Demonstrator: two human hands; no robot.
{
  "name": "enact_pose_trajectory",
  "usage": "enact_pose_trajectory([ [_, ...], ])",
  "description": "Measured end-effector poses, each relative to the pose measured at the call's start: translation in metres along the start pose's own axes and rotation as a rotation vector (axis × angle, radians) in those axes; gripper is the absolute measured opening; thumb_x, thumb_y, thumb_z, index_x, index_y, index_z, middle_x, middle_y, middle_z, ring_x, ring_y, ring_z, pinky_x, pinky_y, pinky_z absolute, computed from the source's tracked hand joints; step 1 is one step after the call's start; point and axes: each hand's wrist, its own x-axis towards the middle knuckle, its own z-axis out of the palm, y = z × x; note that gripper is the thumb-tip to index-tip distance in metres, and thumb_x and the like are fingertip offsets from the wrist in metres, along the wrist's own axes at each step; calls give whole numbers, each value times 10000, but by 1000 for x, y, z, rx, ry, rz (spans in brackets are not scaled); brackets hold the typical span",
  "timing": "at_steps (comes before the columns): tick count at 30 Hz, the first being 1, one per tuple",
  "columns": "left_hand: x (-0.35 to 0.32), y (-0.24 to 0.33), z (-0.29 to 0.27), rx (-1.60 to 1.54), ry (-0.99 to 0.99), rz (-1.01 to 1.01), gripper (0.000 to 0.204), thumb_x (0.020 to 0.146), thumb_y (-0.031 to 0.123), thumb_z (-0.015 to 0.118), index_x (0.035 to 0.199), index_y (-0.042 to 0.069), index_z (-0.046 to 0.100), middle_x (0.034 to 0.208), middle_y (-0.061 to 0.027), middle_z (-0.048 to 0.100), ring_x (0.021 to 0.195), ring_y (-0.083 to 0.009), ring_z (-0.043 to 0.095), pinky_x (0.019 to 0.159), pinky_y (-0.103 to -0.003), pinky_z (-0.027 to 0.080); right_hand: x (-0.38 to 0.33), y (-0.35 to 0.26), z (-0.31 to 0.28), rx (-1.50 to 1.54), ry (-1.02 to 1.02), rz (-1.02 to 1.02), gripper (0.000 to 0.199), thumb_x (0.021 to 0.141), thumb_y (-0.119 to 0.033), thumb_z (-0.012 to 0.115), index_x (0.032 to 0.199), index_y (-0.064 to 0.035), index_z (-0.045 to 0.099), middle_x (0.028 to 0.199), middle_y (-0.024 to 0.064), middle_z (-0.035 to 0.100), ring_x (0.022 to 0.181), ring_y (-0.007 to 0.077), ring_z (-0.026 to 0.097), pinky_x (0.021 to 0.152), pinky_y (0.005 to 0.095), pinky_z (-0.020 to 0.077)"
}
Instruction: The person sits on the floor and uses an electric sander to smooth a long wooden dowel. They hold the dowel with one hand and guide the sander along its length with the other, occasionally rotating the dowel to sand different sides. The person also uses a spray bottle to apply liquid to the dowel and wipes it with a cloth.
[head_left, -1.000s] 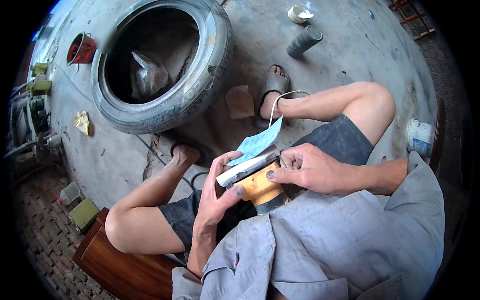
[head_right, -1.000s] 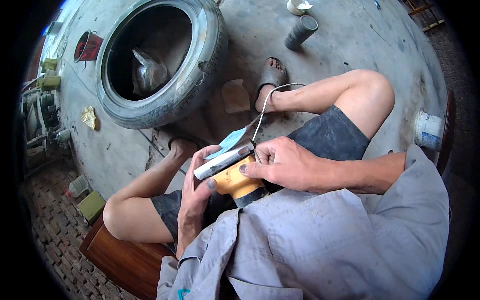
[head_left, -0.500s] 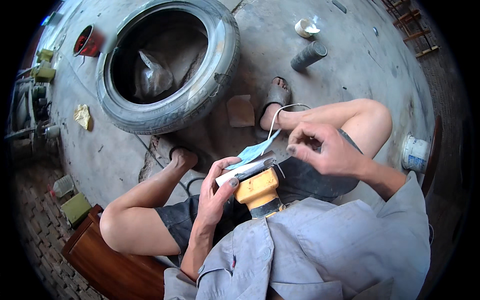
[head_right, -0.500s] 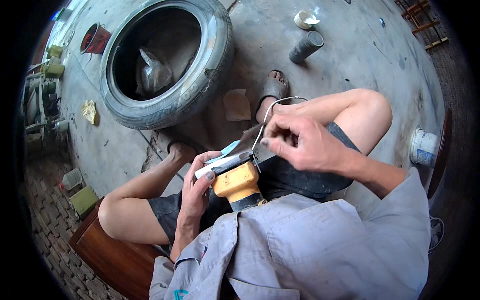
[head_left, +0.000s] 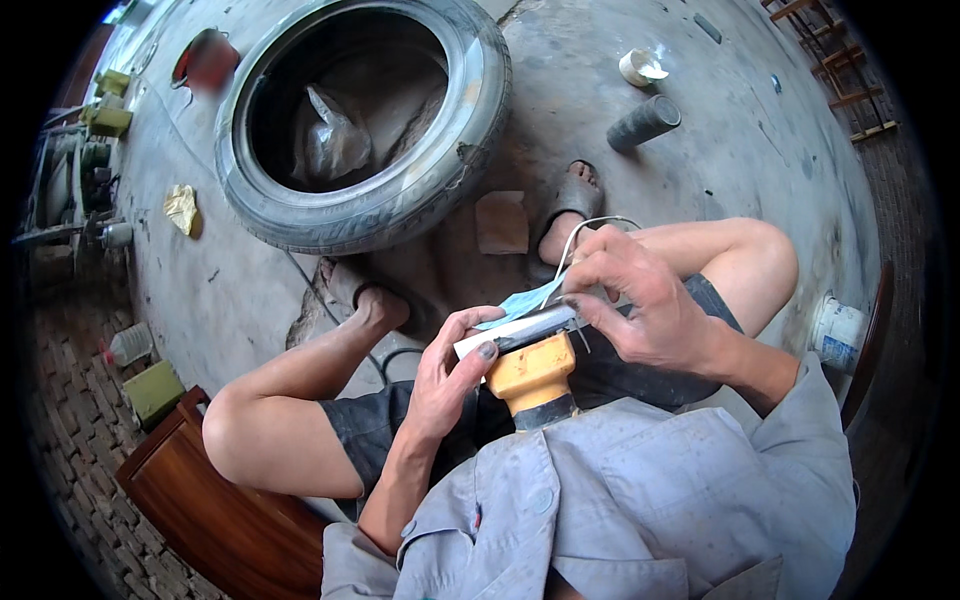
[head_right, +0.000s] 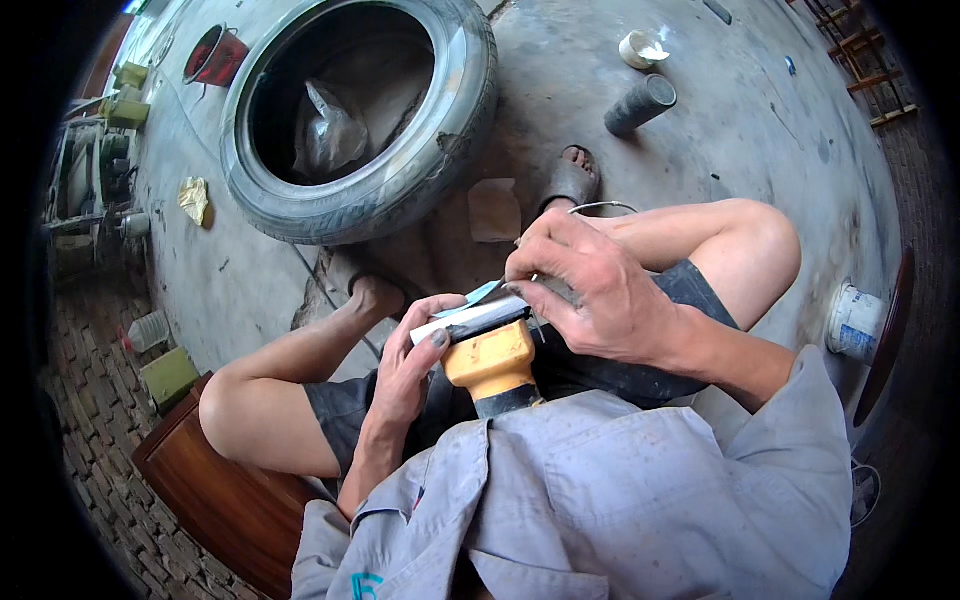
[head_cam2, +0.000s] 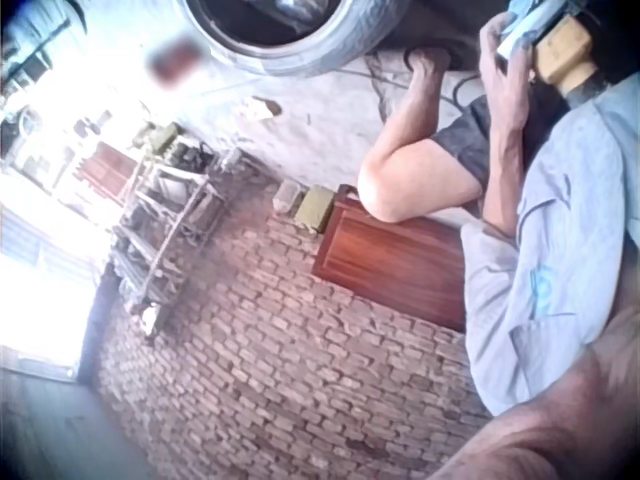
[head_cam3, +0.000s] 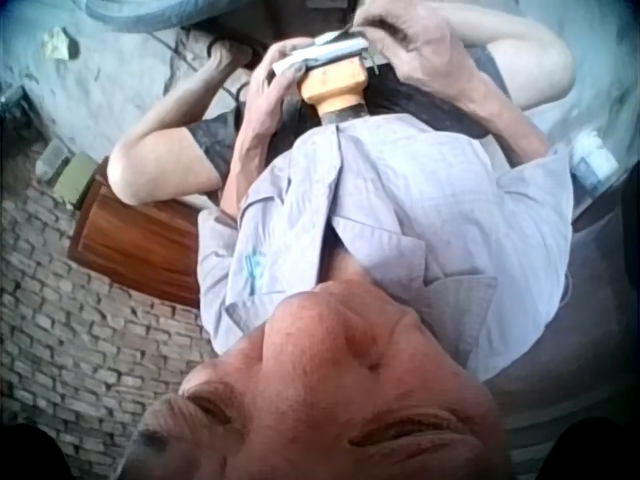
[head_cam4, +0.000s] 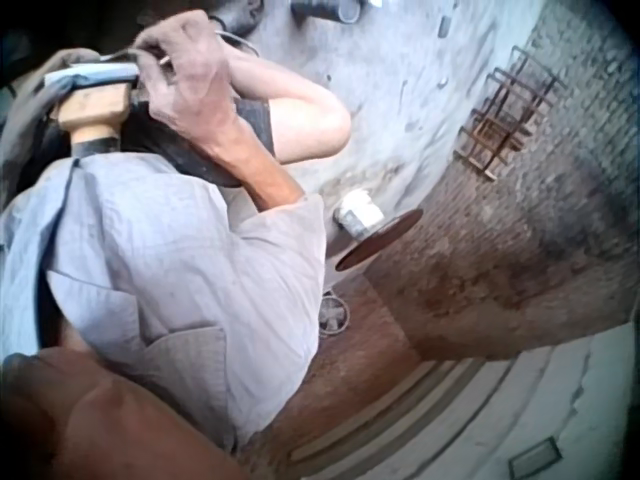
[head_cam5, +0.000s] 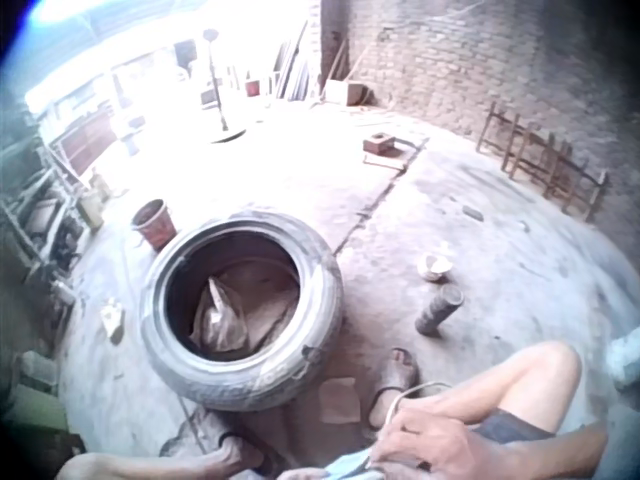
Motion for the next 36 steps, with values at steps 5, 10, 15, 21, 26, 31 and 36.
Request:
enact_pose_trajectory([
  [5, 4, -5, -2, 39, -16, 69, 486, 972, 297, 611, 1336, -17, 535, 1069, -29, 606, 873, -55, 513, 751, -207, 413, 6, -15, 7, -35, -53, -71, 170, 827, 23, 670, 974, -17, 594, 863, 118, 597, 801, 308, 638, 701, 408, 520],
  [10, 4, -2, 1, 15, -3, 93, 428, 986, 237, 597, 1321, -25, 547, 1109, -43, 618, 922, -70, 539, 798, -230, 445, 22, -9, 23, -126, -237, -241, 215, 848, -78, 645, 1045, -10, 592, 843, 119, 589, 796, 314, 658, 686, 404, 547],
  [15, 5, -6, -1, 8, 8, 110, 408, 994, 216, 584, 1318, -30, 549, 1175, -61, 620, 1004, -90, 566, 866, -244, 461, 29, -14, 27, -204, -360, -215, 229, 818, -112, 657, 1021, -12, 621, 832, 106, 582, 807, 282, 663, 672, 406, 556],
  [21, 4, -7, -2, 16, 16, 122, 418, 999, 228, 584, 1323, -33, 547, 1188, -64, 619, 1039, -101, 566, 900, -256, 459, 29, -10, 33, -256, -243, -329, 150, 787, -123, 674, 888, -22, 632, 816, 93, 571, 754, 253, 655, 657, 373, 560],
  [26, 4, -7, -4, 0, 30, 70, 430, 1003, 255, 580, 1336, -15, 552, 1154, -46, 614, 988, -87, 538, 859, -242, 439, 36, 2, 25, -53, -134, -175, 107, 879, -100, 672, 933, -28, 615, 853, 115, 613, 783, 298, 664, 662, 409, 535],
  [31, 3, -14, -8, 6, 86, 42, 413, 1006, 282, 561, 1314, 7, 582, 1134, -37, 622, 990, -88, 530, 882, -244, 416, 56, 66, -1, 889, -221, 542, 119, 1013, -172, 556, 1030, -55, 547, 864, 30, 605, 648, 86, 519, 560, 236, 404],
  [36, 2, -13, -6, 20, 123, 67, 417, 993, 281, 556, 1299, -1, 589, 1174, -70, 631, 1076, -122, 555, 950, -261, 411, 46, 97, 8, 1431, -94, 591, 72, 930, -143, 512, 973, -86, 517, 890, 43, 587, 701, 85, 529, 547, 232, 401],
])
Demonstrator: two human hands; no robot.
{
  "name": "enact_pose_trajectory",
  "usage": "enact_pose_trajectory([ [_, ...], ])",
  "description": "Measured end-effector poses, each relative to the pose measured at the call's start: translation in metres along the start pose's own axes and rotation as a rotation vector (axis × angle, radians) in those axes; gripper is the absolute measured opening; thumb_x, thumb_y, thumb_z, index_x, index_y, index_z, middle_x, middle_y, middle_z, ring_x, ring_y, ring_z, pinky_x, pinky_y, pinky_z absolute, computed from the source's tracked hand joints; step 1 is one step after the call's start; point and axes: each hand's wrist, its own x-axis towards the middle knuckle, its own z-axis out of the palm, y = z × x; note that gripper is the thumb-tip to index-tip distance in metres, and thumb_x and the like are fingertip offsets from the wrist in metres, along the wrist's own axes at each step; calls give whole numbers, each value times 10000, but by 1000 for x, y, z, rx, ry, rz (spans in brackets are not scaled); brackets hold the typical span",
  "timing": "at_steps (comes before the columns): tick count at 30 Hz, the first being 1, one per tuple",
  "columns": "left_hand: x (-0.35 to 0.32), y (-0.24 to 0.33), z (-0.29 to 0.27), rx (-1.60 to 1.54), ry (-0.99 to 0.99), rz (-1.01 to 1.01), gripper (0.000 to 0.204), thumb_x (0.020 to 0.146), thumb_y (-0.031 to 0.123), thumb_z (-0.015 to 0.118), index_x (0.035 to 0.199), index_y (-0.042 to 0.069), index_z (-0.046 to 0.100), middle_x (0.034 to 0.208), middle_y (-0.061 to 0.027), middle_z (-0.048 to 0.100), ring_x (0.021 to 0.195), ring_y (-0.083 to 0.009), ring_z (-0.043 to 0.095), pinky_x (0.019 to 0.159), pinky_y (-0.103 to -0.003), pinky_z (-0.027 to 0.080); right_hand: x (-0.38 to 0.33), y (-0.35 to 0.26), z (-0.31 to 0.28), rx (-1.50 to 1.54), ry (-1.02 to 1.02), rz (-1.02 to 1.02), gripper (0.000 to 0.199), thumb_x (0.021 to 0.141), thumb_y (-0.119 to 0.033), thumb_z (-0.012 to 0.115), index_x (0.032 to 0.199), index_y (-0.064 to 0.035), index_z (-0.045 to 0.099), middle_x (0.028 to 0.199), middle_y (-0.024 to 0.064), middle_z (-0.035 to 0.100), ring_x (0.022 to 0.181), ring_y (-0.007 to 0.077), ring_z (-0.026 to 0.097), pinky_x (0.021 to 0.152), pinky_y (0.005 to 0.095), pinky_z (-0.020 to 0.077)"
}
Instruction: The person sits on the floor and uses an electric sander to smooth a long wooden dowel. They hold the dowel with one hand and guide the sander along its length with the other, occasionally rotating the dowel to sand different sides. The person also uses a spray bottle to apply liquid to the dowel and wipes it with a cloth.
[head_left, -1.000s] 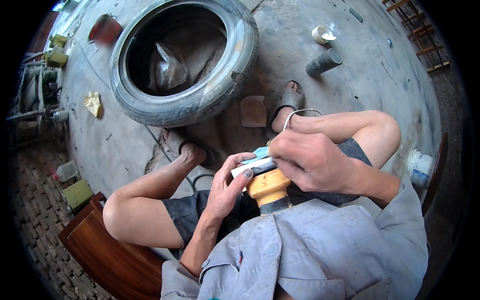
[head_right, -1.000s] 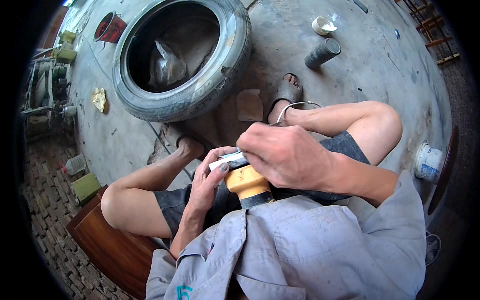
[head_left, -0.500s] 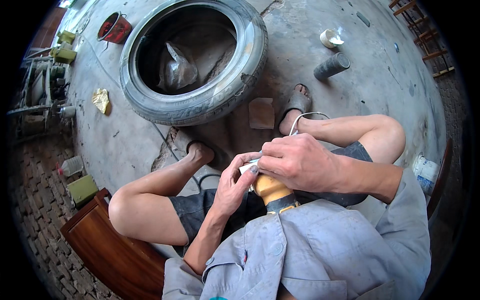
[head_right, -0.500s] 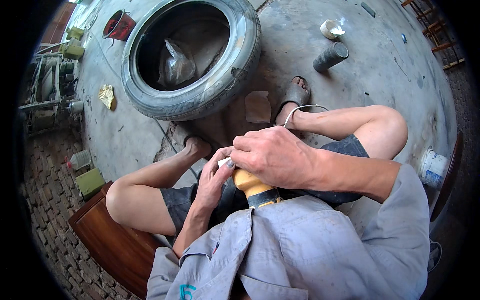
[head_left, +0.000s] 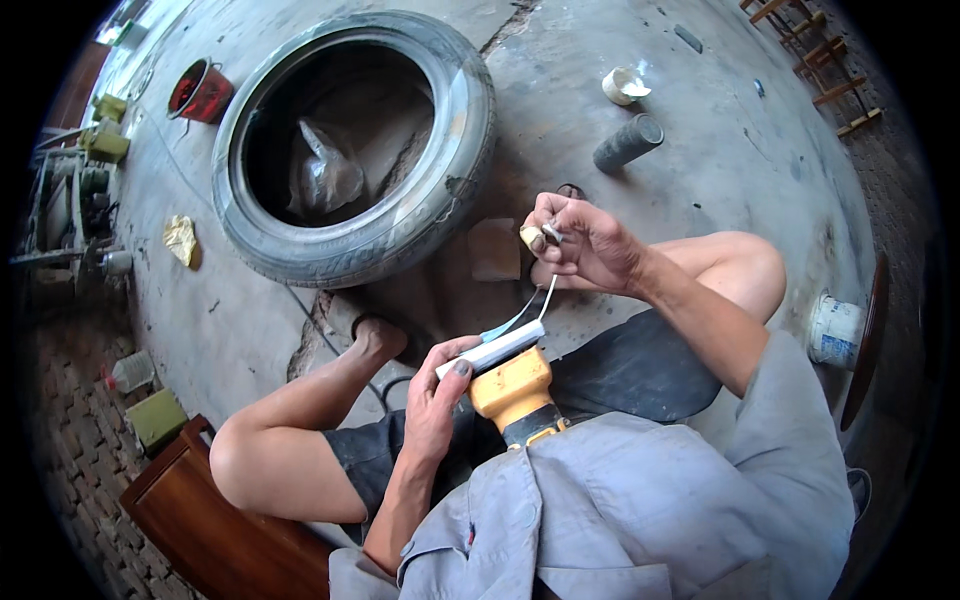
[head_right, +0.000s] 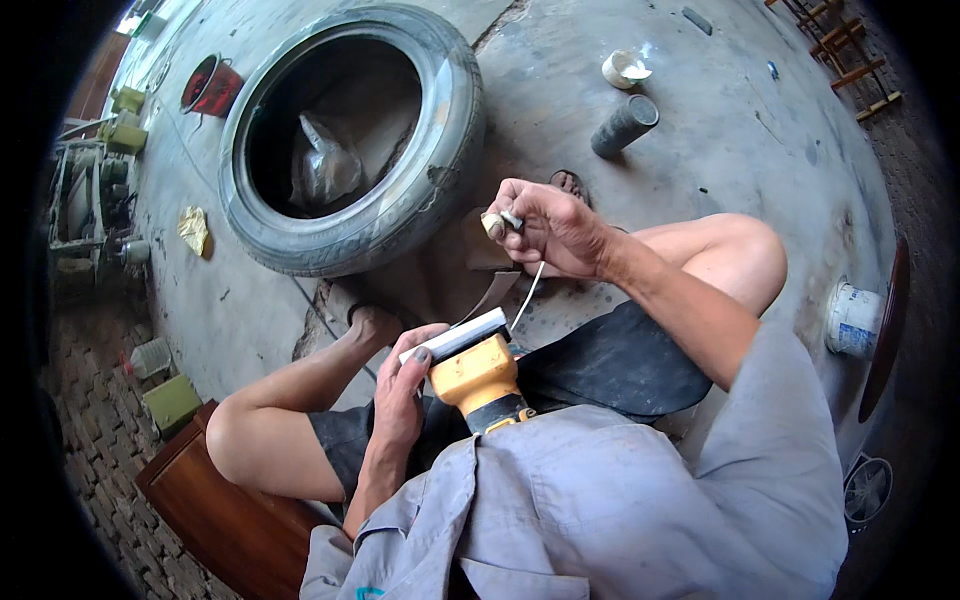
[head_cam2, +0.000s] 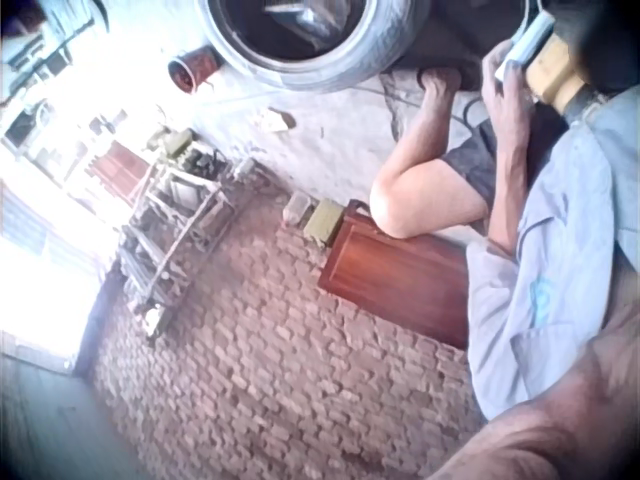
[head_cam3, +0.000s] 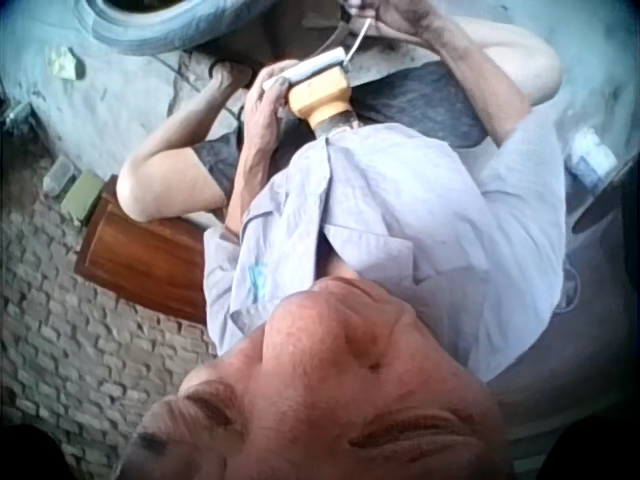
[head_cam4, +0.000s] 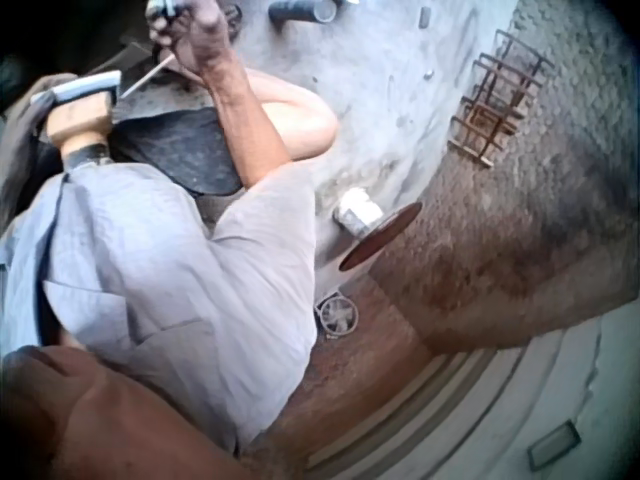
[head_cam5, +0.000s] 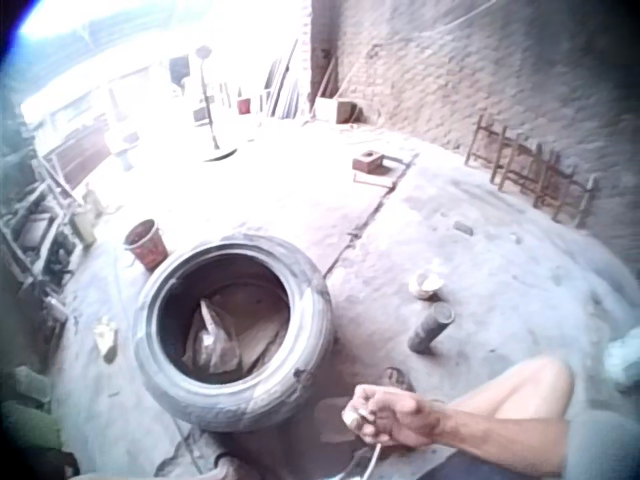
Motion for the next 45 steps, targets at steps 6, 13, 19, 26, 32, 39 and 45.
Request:
enact_pose_trajectory([
  [6, 4, 0, 1, -6, 3, -11, 431, 972, 273, 546, 1291, -14, 589, 1174, -82, 627, 1084, -131, 553, 973, -274, 409, -9, 0, -5, -111, 16, -114, 91, 892, -77, 478, 973, -49, 508, 883, 88, 575, 687, 133, 534, 519, 250, 411],
  [13, 2, 1, 2, -15, -2, 13, 482, 962, 322, 572, 1294, -27, 578, 1162, -85, 625, 1078, -139, 556, 976, -277, 407, -30, -3, 0, -139, -46, 18, 241, 978, -194, 419, 924, -25, 582, 799, 54, 547, 615, 109, 469, 502, 240, 375],
  [19, -1, 4, 2, 29, -21, 49, 512, 944, 334, 604, 1306, -26, 569, 1129, -90, 635, 1044, -141, 573, 942, -273, 428, -57, -3, 7, -616, 42, 428, 666, 1037, -626, 383, 828, -29, 592, 591, -20, 431, 487, 61, 333, 421, 223, 236],
  [26, -12, 31, 12, 170, -103, -2, 845, 833, 396, 709, 1480, -31, 373, 1192, -202, 646, 1132, -232, 623, 1027, -356, 442, -60, 12, 25, -255, 109, 487, 409, 1014, -434, 578, 870, -52, 596, 620, -70, 343, 483, 31, 247, 416, 219, 202],
  [32, -11, 18, 15, 37, -239, 241, 1063, 797, 308, 726, 1554, -55, 75, 1205, -314, 653, 1234, -379, 593, 1134, -476, 364, -50, 30, 24, -253, 377, -114, 235, 1045, -245, 527, 876, -83, 538, 770, -20, 485, 583, 83, 479, 531, 229, 412],
  [39, -18, 15, 11, 18, -367, 485, 522, 790, 118, 640, 1244, -18, 421, 1247, -314, 627, 1268, -392, 551, 1153, -528, 322, -37, 89, 50, -178, 241, -123, 294, 1075, -280, 474, 960, -12, 510, 801, 10, 475, 710, 121, 619, 684, 378, 642],
  [45, -17, 9, 10, -107, -304, 418, 491, 855, 165, 671, 1251, -22, 449, 1230, -316, 632, 1230, -385, 582, 1122, -516, 372, -37, 83, 62, -109, 321, -149, 314, 1080, -288, 452, 1126, 19, 499, 798, 31, 497, 749, 147, 638, 710, 394, 653],
])
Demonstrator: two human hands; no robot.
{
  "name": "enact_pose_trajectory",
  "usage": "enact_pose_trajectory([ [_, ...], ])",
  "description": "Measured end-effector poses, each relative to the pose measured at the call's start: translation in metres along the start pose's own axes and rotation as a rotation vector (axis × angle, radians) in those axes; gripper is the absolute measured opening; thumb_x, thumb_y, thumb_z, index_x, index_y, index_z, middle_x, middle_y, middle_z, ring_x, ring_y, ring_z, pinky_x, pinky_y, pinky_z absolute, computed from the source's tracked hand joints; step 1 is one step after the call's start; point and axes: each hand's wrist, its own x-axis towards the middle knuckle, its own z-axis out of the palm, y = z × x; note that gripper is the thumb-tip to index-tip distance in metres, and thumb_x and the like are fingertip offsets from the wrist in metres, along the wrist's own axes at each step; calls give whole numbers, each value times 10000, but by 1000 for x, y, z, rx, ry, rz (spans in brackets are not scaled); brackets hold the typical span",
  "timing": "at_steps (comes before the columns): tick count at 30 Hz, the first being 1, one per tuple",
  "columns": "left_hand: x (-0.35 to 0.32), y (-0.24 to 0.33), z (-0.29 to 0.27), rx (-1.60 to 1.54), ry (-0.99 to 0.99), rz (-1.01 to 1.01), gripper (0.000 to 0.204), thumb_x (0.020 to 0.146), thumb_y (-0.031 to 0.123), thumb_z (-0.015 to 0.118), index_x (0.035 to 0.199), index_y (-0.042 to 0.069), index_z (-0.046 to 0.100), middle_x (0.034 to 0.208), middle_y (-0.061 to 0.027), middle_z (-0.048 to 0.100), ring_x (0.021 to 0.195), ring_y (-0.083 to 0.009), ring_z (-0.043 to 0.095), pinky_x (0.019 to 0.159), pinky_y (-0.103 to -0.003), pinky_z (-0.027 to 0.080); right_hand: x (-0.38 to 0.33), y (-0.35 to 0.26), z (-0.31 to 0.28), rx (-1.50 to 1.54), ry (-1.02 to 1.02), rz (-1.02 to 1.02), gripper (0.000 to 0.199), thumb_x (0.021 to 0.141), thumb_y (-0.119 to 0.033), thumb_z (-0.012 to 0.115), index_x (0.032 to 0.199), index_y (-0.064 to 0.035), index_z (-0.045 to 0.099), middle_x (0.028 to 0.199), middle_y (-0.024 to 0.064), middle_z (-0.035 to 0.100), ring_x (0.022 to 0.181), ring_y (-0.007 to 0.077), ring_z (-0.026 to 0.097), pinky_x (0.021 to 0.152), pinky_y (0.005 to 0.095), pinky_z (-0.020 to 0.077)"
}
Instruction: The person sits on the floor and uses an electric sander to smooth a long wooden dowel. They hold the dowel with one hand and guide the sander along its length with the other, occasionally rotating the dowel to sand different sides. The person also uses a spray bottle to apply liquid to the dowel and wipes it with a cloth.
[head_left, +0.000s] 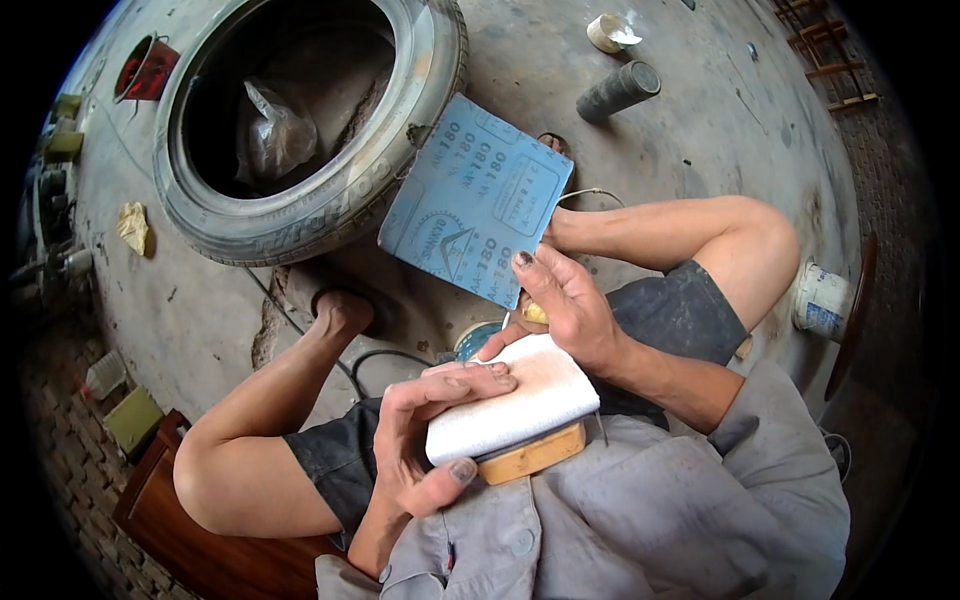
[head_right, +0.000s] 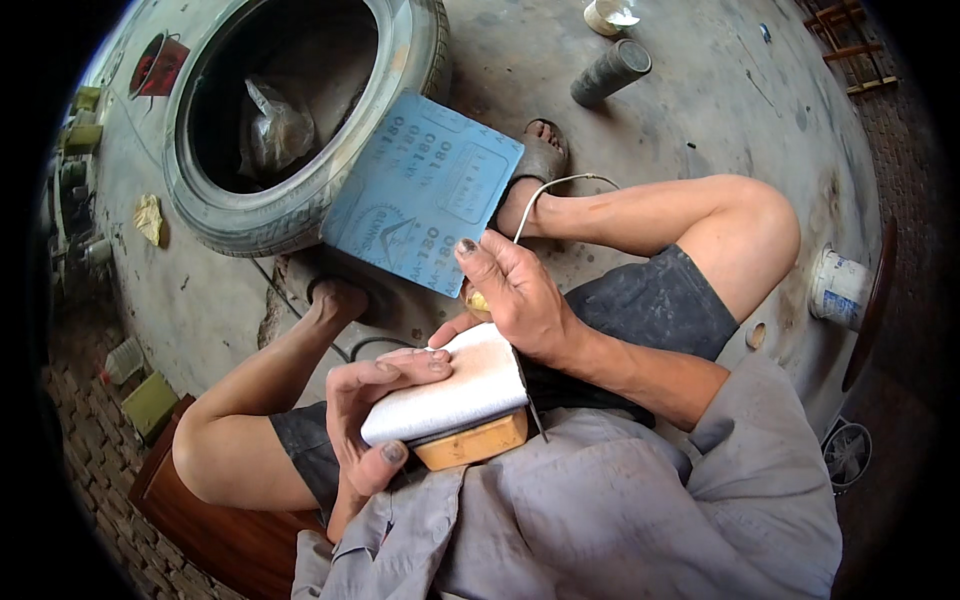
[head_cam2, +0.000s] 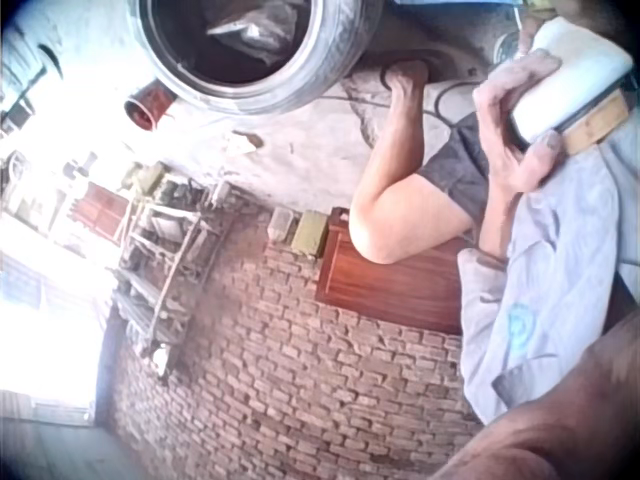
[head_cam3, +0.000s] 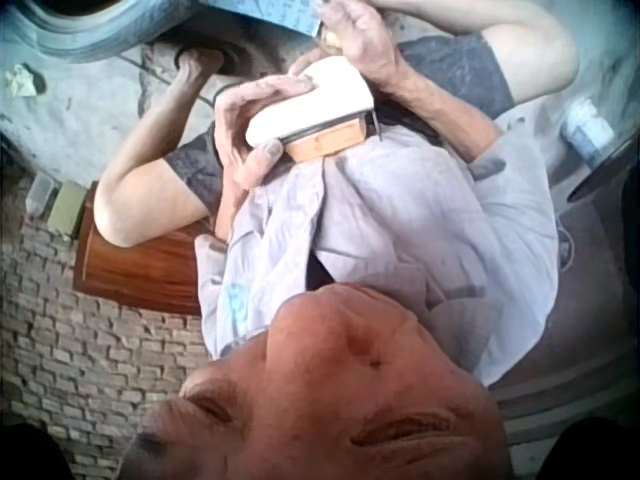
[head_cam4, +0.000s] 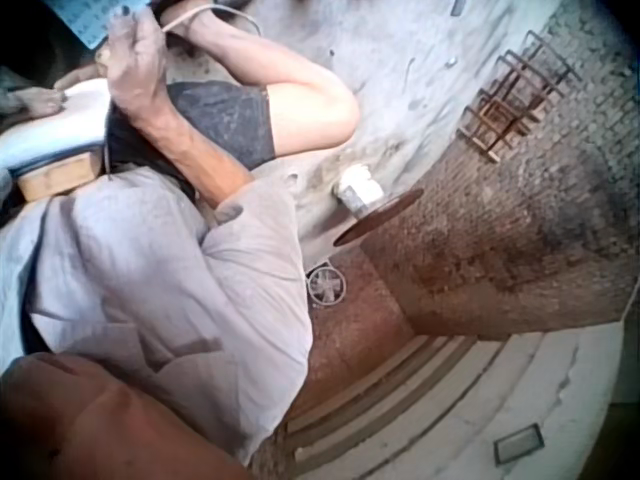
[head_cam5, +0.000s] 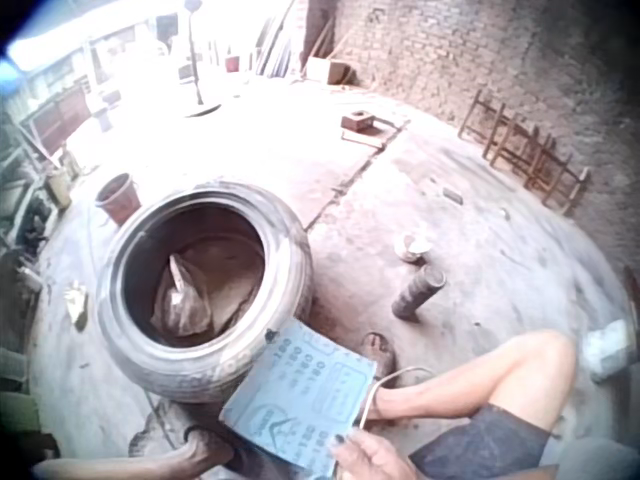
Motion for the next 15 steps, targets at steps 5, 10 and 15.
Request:
enact_pose_trajectory([
  [5, 2, 6, -4, -21, 322, -293, 380, 962, 212, 612, 1232, -48, 550, 1174, -168, 644, 1110, -199, 598, 1016, -334, 444, 7, 15, -10, 107, 66, 85, 287, 1075, -316, 459, 1128, -36, 486, 713, 24, 470, 705, 152, 664, 751, 385, 639],
  [10, 19, -5, -2, -232, 569, -292, 233, 1010, 126, 576, 1187, 51, 443, 1170, -100, 588, 1060, -132, 545, 965, -269, 431, 20, 37, 3, 56, 374, 9, 235, 1055, -299, 519, 912, -113, 536, 735, -41, 494, 618, 53, 471, 567, 214, 380],
  [15, 6, -38, -13, -108, 798, -229, 246, 981, 149, 675, 1077, 72, 461, 1040, -26, 553, 965, -92, 515, 891, -252, 433, 25, 56, -18, 155, 321, 116, 208, 1051, -265, 522, 897, -126, 529, 690, -60, 440, 589, 31, 392, 524, 219, 302],
])
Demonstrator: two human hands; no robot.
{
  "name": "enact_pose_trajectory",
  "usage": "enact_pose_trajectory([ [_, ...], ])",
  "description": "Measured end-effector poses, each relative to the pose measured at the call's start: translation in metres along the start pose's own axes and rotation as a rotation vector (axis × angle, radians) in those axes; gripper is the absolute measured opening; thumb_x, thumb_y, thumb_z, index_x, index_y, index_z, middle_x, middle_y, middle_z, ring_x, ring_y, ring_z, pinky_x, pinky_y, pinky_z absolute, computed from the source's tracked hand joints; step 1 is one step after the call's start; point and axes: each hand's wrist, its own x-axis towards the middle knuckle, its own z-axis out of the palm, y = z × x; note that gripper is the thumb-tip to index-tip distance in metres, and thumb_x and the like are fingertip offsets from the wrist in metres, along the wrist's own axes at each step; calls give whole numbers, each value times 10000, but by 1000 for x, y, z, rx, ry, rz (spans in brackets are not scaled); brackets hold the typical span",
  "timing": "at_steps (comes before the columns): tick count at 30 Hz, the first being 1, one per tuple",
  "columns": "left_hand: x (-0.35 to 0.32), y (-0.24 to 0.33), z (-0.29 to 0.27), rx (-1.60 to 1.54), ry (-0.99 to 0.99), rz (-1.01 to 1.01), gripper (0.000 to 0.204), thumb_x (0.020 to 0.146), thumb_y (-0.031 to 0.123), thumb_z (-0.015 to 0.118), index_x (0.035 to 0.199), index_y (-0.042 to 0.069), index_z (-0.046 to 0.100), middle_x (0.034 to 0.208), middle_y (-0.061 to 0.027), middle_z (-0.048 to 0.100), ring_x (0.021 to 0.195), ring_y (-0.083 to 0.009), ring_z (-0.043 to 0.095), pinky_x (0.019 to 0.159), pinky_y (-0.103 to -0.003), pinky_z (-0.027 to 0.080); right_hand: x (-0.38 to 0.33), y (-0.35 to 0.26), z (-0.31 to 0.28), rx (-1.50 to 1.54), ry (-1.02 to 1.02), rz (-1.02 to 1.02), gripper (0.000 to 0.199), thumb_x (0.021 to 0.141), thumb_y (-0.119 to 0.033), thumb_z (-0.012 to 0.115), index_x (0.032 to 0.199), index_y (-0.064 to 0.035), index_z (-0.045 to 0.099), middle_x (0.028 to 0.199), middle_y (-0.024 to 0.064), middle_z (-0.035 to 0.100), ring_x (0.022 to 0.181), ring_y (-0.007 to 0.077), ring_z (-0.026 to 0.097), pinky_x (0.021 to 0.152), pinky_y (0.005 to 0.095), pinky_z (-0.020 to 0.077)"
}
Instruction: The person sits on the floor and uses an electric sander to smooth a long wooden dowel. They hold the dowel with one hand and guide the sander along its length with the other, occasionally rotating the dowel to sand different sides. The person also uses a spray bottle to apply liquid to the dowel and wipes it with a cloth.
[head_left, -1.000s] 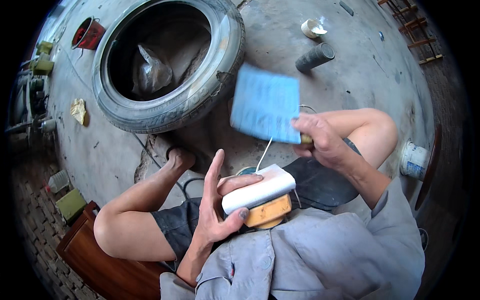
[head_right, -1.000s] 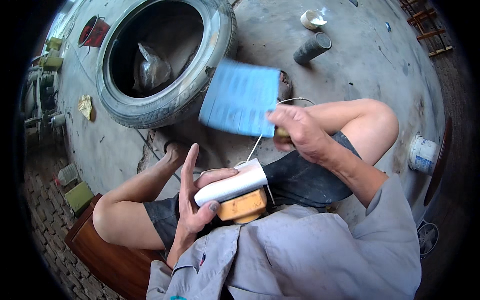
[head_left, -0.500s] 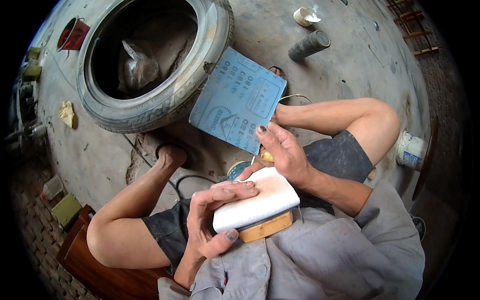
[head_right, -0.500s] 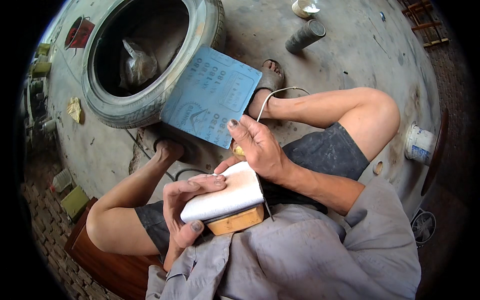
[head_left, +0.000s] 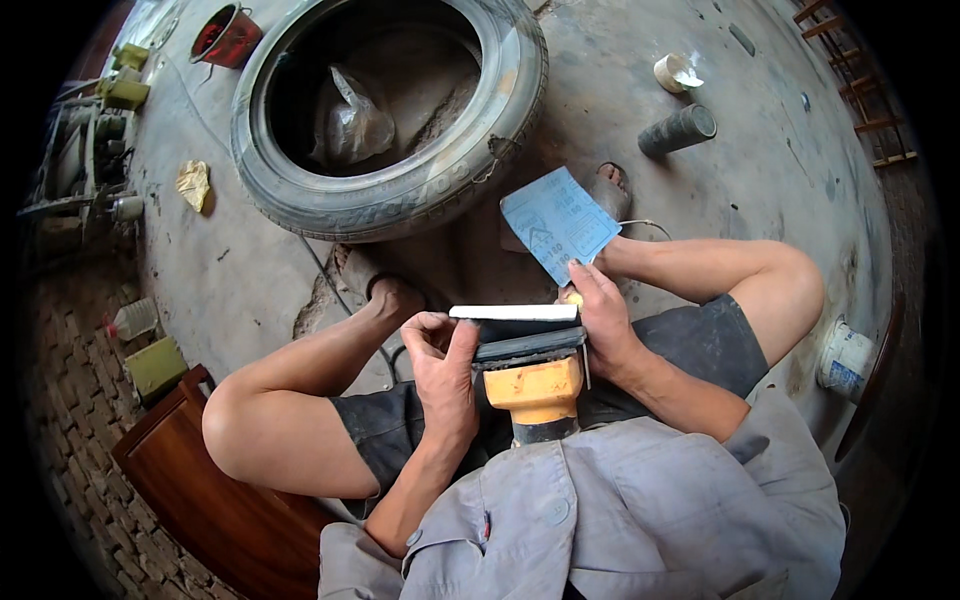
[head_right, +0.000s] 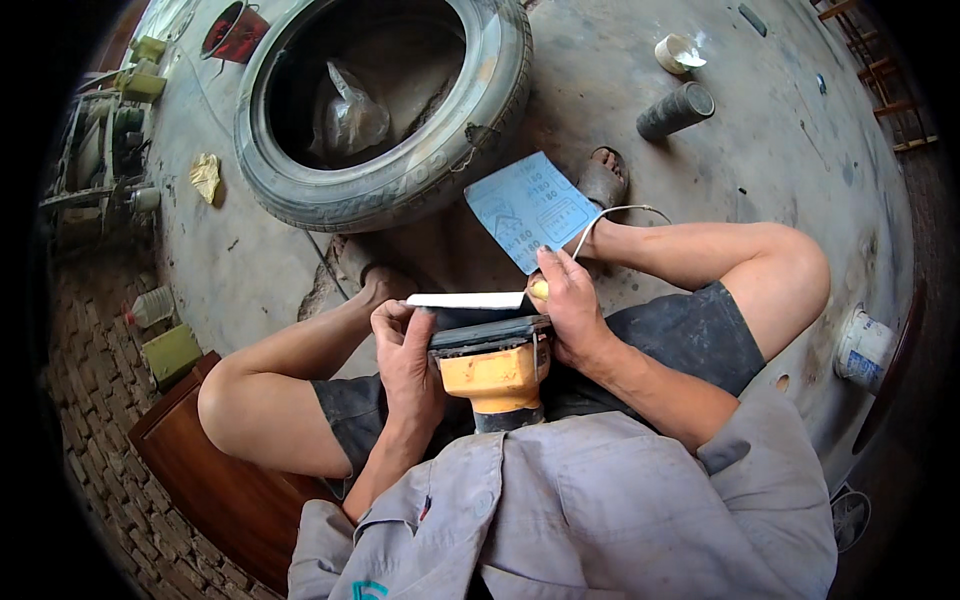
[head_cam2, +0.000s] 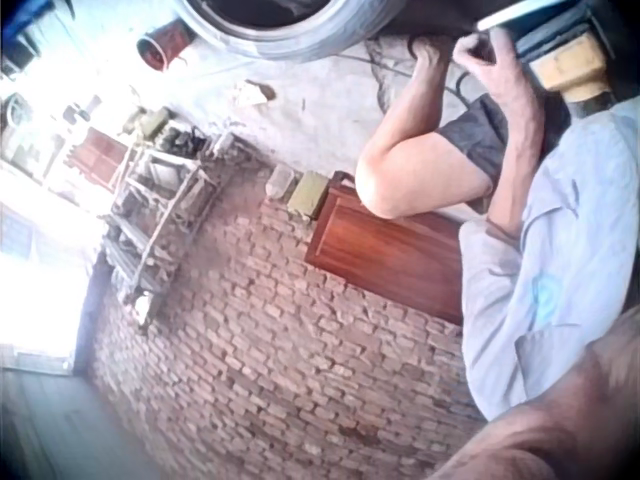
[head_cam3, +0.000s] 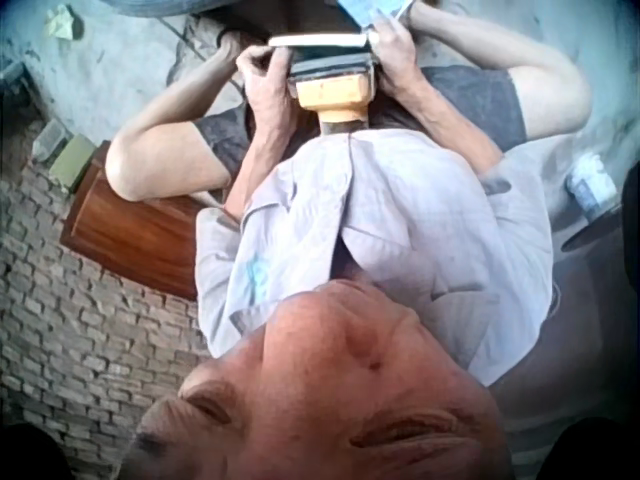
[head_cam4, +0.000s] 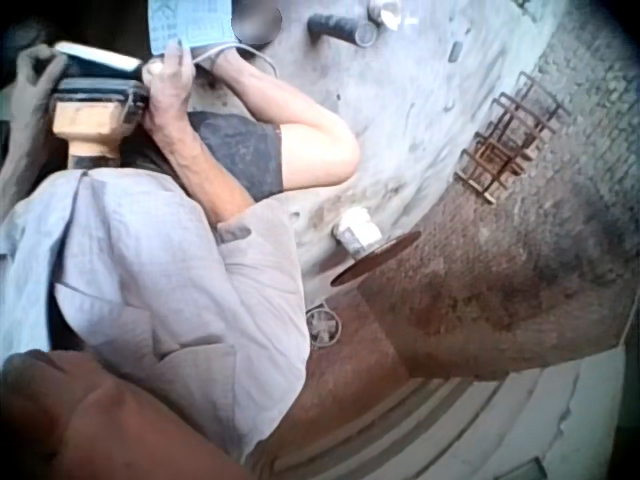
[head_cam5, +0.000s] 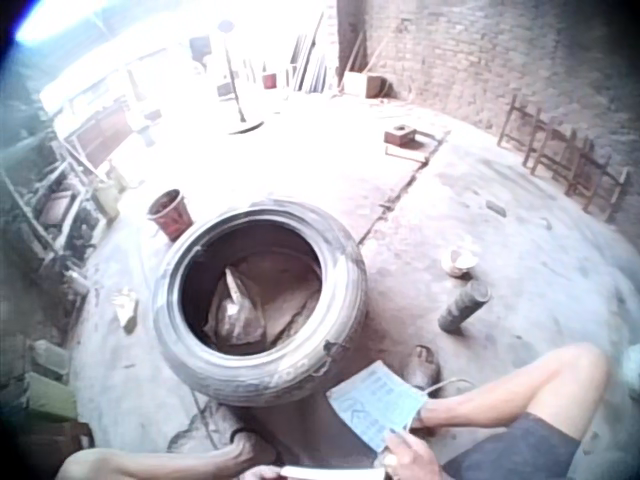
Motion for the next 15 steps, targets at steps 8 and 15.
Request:
enact_pose_trajectory([
  [8, -2, 16, 12, 143, -190, -213, 432, 1088, 320, 486, 1000, -47, 696, 1005, -89, 705, 891, -88, 607, 847, -252, 483, 3, -2, -1, -118, 12, -30, 200, 1061, -251, 503, 964, -83, 552, 725, -60, 460, 598, 50, 427, 533, 228, 361],
  [15, 10, 10, 14, 235, -506, -94, 447, 1090, 340, 451, 1129, -59, 649, 1082, -98, 690, 995, -122, 601, 953, -290, 462, 19, -36, -25, -997, 90, -821, 220, 1036, -205, 548, 922, -22, 595, 644, 90, 564, 563, 189, 548, 542, 350, 437],
])
